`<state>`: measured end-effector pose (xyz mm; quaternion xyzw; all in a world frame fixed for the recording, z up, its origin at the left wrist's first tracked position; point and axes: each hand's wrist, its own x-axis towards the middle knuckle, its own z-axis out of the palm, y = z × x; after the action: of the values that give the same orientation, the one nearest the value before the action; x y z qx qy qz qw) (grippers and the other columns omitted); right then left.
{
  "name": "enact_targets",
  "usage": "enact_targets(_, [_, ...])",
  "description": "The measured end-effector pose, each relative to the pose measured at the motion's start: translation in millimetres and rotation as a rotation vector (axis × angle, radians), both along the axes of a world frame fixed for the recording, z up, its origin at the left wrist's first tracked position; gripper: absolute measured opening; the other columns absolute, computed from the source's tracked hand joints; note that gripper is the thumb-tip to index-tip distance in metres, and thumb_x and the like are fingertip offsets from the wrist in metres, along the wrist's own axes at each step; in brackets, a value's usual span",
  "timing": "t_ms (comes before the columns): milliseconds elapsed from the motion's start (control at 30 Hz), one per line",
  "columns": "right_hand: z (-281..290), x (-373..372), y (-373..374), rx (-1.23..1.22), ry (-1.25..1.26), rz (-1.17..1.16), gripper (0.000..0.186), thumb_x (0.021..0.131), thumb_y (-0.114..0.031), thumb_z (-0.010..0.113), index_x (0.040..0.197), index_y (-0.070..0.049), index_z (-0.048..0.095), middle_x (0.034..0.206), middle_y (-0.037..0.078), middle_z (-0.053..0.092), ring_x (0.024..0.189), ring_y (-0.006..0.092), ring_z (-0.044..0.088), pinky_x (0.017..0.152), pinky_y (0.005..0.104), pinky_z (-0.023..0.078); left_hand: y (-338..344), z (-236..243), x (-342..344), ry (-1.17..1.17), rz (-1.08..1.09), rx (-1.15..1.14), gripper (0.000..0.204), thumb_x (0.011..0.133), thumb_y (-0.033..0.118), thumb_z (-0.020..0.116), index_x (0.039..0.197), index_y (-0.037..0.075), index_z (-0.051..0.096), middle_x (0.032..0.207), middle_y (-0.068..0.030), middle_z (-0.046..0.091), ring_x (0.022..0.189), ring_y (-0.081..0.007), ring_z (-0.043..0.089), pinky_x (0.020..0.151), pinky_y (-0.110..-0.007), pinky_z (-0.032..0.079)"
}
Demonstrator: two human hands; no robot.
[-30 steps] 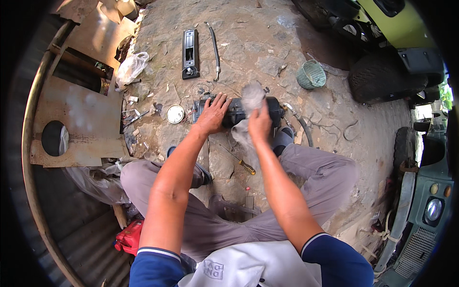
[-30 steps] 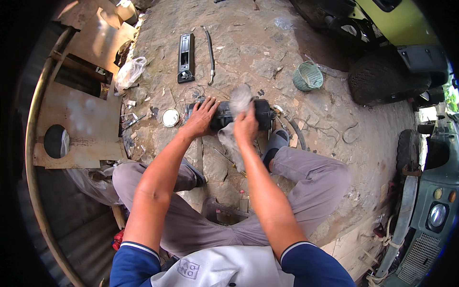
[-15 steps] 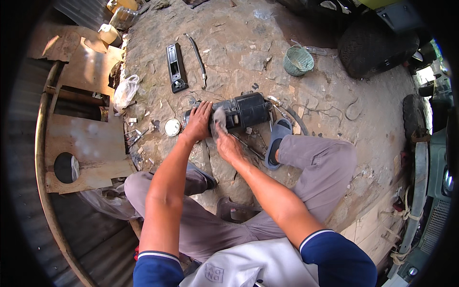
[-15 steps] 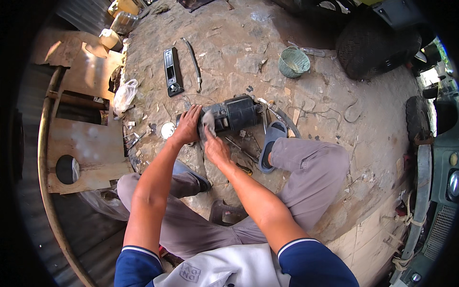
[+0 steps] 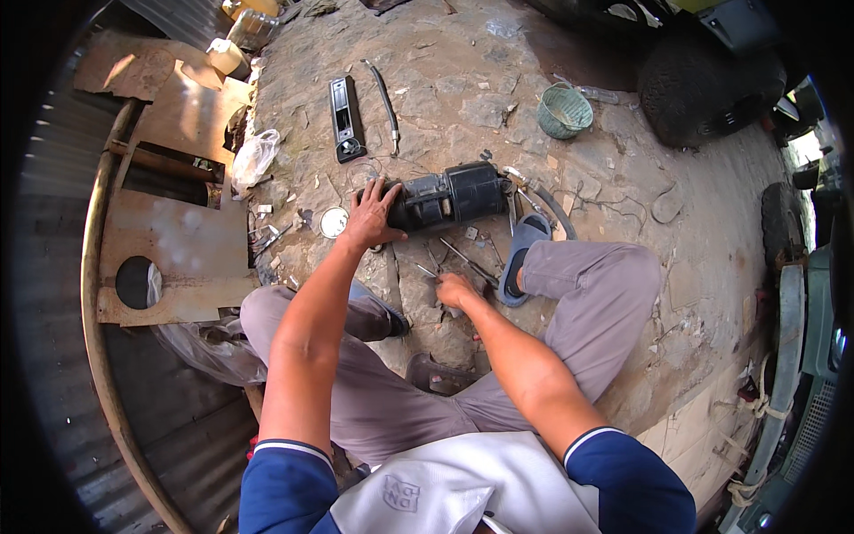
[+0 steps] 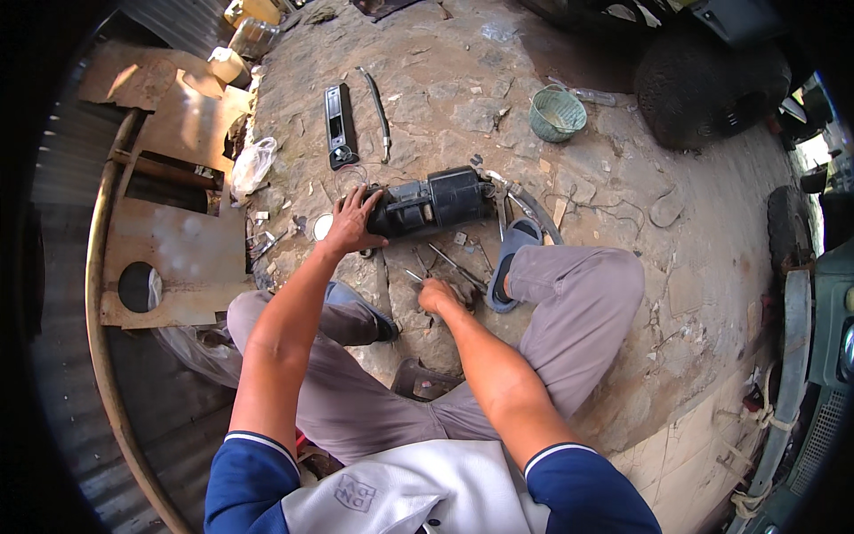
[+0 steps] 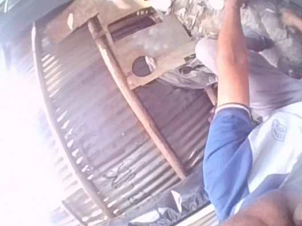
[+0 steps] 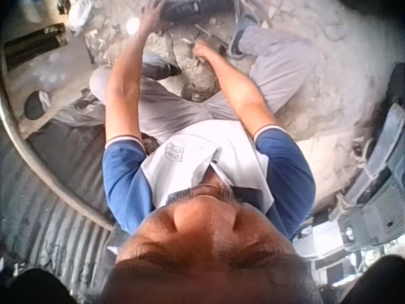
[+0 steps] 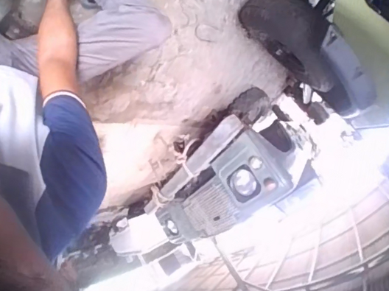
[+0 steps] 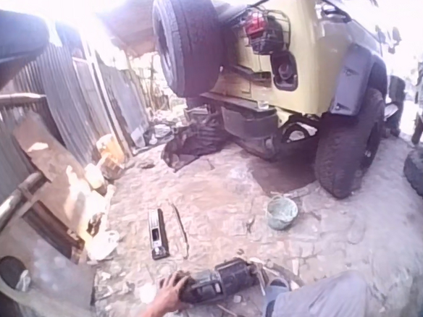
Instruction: The person wipes a blower motor assembly with a cloth, handles a small electrical connector, and uses a screwdriver to loosen a part.
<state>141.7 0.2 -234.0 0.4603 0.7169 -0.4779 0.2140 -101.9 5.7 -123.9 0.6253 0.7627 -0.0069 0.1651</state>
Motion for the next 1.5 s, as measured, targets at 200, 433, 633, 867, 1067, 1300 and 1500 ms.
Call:
enact_targets(200, [-13, 6, -18, 0.048, -0.08, 0.11, 0.052, 0.08, -0.009, 0.052, 0.131, -0.015, 0.061, 0.133, 0.016, 0.06, 0.124, 0.0346, 0.056, 0.104, 0.04, 0.045, -35, 23, -5, 0.022, 0.093, -0.073, 0.109, 0.061, 0.046, 0.089, 0.151, 0.018, 0.035, 0.159, -0.0202, 0.025, 0.147, -0.0393, 0.024, 0.11, -0.064, 0.03])
enact_targets(433, [-6, 1, -22, 0.102, 0.036, 0.231, 0.055, 0.076, -0.008, 0.053, 0.13, -0.017, 0.064, 0.131, 0.017, 0.061, 0.123, 0.0335, 0.057, 0.101, 0.0386, 0.047, -93, 77, -32, -0.277, 0.215, -0.19, 0.093, 0.071, 0.048, 0.083, 0.145, 0.007, 0.044, 0.138, -0.025, 0.053, 0.131, -0.0376, 0.049, 0.107, -0.045, 0.042])
enact_targets(633, [14, 1, -26, 0.134, 0.055, 0.353, 0.053, 0.076, -0.008, 0.056, 0.128, -0.015, 0.065, 0.127, 0.018, 0.064, 0.12, 0.0332, 0.06, 0.1, 0.0383, 0.048, -159, 156, -27, -0.409, 0.495, 0.148, 0.081, 0.081, 0.043, 0.079, 0.142, 0.001, 0.047, 0.14, -0.0223, 0.054, 0.129, -0.0351, 0.052, 0.107, -0.042, 0.043])
enact_targets(867, [63, -9, 21, 0.096, 0.301, 0.205, 0.039, 0.079, -0.015, 0.063, 0.117, -0.01, 0.071, 0.117, 0.016, 0.069, 0.11, 0.0306, 0.066, 0.091, 0.0368, 0.051, -197, 180, -22, -0.423, 0.561, 0.325, 0.073, 0.085, 0.042, 0.076, 0.139, 0.0, 0.051, 0.138, -0.0201, 0.056, 0.124, -0.0319, 0.058, 0.101, -0.042, 0.048])
enact_targets(1067, [186, 8, 79, 0.05, 0.494, -0.044, 0.044, 0.081, -0.008, 0.06, 0.124, -0.004, 0.066, 0.108, 0.008, 0.07, 0.095, 0.0162, 0.063, 0.084, 0.0293, 0.049, -200, 193, -16, -0.393, 0.516, 0.317, 0.071, 0.087, 0.044, 0.073, 0.138, -0.001, 0.052, 0.137, -0.0212, 0.057, 0.124, -0.0324, 0.058, 0.1, -0.042, 0.049])
enact_targets(1300, [261, 55, 173, 0.309, 0.731, -0.215, 0.048, 0.082, -0.014, 0.062, 0.129, -0.004, 0.063, 0.111, 0.012, 0.069, 0.097, 0.0178, 0.063, 0.086, 0.0293, 0.049, -170, 223, -23, -0.396, 0.442, 0.363, 0.066, 0.089, 0.042, 0.072, 0.138, 0.001, 0.053, 0.135, -0.0202, 0.058, 0.122, -0.0299, 0.059, 0.099, -0.04, 0.05])
enact_targets(1500, [290, 88, 221, 0.62, 0.765, -0.297, 0.053, 0.083, -0.013, 0.065, 0.135, -0.004, 0.058, 0.115, 0.014, 0.068, 0.101, 0.0183, 0.062, 0.09, 0.0295, 0.048, -138, 193, -41, -0.41, 0.392, 0.316, 0.067, 0.089, 0.043, 0.072, 0.137, 0.001, 0.053, 0.135, -0.021, 0.058, 0.124, -0.0319, 0.058, 0.1, -0.041, 0.049])
